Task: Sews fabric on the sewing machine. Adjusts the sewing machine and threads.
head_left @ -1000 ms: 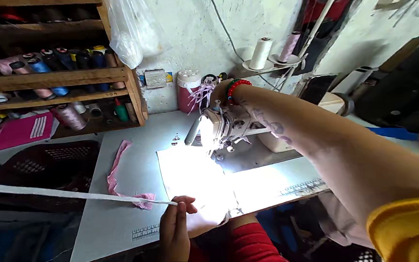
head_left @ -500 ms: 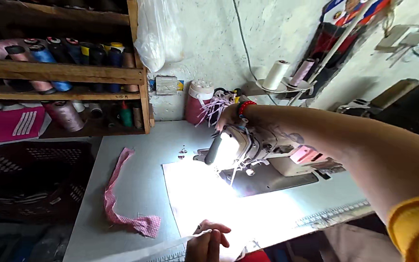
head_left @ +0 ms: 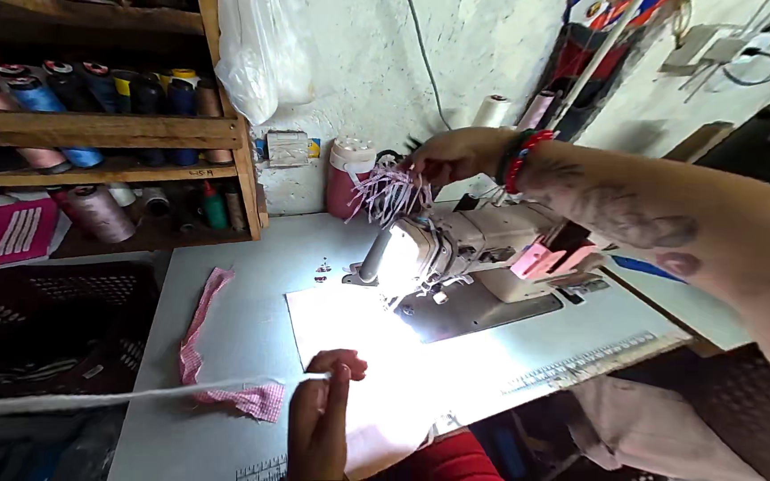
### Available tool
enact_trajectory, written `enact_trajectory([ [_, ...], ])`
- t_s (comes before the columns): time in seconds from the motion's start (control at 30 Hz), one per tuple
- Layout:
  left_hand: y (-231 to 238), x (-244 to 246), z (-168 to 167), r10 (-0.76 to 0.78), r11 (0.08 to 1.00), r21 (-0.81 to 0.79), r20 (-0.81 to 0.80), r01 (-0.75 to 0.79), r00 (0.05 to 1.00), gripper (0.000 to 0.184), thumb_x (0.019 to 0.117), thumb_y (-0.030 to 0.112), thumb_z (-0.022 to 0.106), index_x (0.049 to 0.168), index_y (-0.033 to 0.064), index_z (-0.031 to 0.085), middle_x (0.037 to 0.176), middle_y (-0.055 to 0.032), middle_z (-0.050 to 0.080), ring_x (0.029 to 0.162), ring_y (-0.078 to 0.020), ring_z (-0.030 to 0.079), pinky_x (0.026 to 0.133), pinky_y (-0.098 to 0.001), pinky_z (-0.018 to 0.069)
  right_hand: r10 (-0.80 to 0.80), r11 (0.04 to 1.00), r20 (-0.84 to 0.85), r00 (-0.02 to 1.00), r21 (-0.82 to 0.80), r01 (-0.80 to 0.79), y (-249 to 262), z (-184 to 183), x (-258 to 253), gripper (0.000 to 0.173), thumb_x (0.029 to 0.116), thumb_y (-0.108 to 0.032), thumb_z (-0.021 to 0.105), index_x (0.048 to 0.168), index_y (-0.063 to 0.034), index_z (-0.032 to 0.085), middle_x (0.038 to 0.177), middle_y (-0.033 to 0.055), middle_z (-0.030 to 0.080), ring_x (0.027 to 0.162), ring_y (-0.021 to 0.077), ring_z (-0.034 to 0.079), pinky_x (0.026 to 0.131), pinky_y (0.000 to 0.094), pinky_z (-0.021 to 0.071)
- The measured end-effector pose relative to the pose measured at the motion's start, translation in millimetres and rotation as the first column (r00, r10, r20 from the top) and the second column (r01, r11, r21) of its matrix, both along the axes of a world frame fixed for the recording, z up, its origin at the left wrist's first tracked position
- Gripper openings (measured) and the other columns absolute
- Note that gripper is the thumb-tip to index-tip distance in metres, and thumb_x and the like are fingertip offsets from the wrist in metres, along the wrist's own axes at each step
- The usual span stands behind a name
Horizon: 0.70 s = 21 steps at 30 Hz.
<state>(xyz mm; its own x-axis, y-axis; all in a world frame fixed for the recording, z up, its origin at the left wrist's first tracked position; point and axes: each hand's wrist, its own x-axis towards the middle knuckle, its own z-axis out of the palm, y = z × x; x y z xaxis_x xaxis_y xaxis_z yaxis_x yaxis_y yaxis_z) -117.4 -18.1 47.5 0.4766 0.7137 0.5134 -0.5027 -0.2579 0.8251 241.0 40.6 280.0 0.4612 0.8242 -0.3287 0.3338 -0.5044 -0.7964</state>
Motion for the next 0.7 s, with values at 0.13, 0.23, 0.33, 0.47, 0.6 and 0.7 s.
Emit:
enact_trajectory([
  [0.13,18.7,-13.6,20.4,0.032,0.999,-0.022,0.119,-0.030,0.992,0.016,0.1058,0.026,0.056,0.112,0.0192,0.069,0.119,-0.0016,0.070,0.104,-0.0182,0.072,0.088,-0.0346,0.0626,-0.088,0.920,-0.219,0.972,0.356,0.163,-27.4,15.8,-5.7,0.031,0.1051,-0.011,0.043,0.135,-0.0062,0.051,0.070,-0.0052,0.057,0.043,-0.0033,0.042,0.040,0.0105,0.0362],
  [0.23,22.6,-16.2,34.3,0.042,0.999,0.000,0.139,-0.042,0.989,0.018,0.1064,0.019,0.054,0.113,0.0128,0.069,0.116,-0.0056,0.072,0.102,-0.0212,0.073,0.090,-0.0368,0.0625,-0.115,0.876,-0.104,0.988,0.457,0.150,-31.4,22.5,-2.6,0.029,0.1049,-0.011,0.048,0.133,-0.0092,0.058,0.084,-0.0032,0.066,0.050,-0.0013,0.049,0.044,0.0128,0.0380],
  [0.33,15.1,-10.5,38.5,0.025,1.000,0.005,0.125,-0.026,0.992,0.018,0.1061,0.017,0.054,0.114,0.0093,0.069,0.116,-0.0076,0.072,0.100,-0.0219,0.073,0.089,-0.0372,0.0627,-0.122,0.869,-0.019,0.992,0.480,0.116,-16.0,18.0,2.5,0.029,0.1018,-0.007,0.053,0.129,-0.0099,0.060,0.093,0.0011,0.071,0.057,0.0012,0.058,0.045,0.0152,0.0405],
  [0.47,9.1,-8.3,32.1,0.035,0.999,-0.001,0.088,-0.035,0.995,0.018,0.1053,0.016,0.055,0.114,0.0077,0.069,0.113,-0.0082,0.073,0.098,-0.0212,0.074,0.088,-0.0364,0.0632,-0.106,0.914,0.046,0.993,0.397,0.079,12.4,1.5,-8.2,0.030,0.0995,-0.005,0.056,0.129,-0.0074,0.063,0.091,0.0017,0.071,0.057,0.0019,0.055,0.048,0.0181,0.0409],
  [0.6,12.2,-13.4,25.3,0.038,0.999,-0.024,0.055,-0.036,0.998,0.018,0.1055,0.016,0.055,0.112,0.0071,0.069,0.108,-0.0080,0.074,0.095,-0.0204,0.074,0.089,-0.0353,0.0628,0.124,0.972,0.086,0.989,0.188,-0.139,38.0,-17.1,-30.3,0.026,0.0966,0.000,0.056,0.120,-0.0023,0.066,0.082,0.0026,0.069,0.050,0.0017,0.051,0.045,0.0167,0.0400],
  [0.7,10.9,-15.0,18.8,0.003,0.999,-0.039,0.040,-0.001,0.999,0.018,0.1054,0.016,0.055,0.112,0.0086,0.070,0.103,-0.0053,0.074,0.090,-0.0172,0.074,0.086,-0.0334,0.0627,0.369,0.929,0.075,0.926,-0.012,-0.369,47.0,-22.0,-65.2,0.025,0.0987,-0.001,0.055,0.118,-0.0052,0.070,0.089,0.0052,0.073,0.054,0.0024,0.056,0.048,0.0173,0.0432],
])
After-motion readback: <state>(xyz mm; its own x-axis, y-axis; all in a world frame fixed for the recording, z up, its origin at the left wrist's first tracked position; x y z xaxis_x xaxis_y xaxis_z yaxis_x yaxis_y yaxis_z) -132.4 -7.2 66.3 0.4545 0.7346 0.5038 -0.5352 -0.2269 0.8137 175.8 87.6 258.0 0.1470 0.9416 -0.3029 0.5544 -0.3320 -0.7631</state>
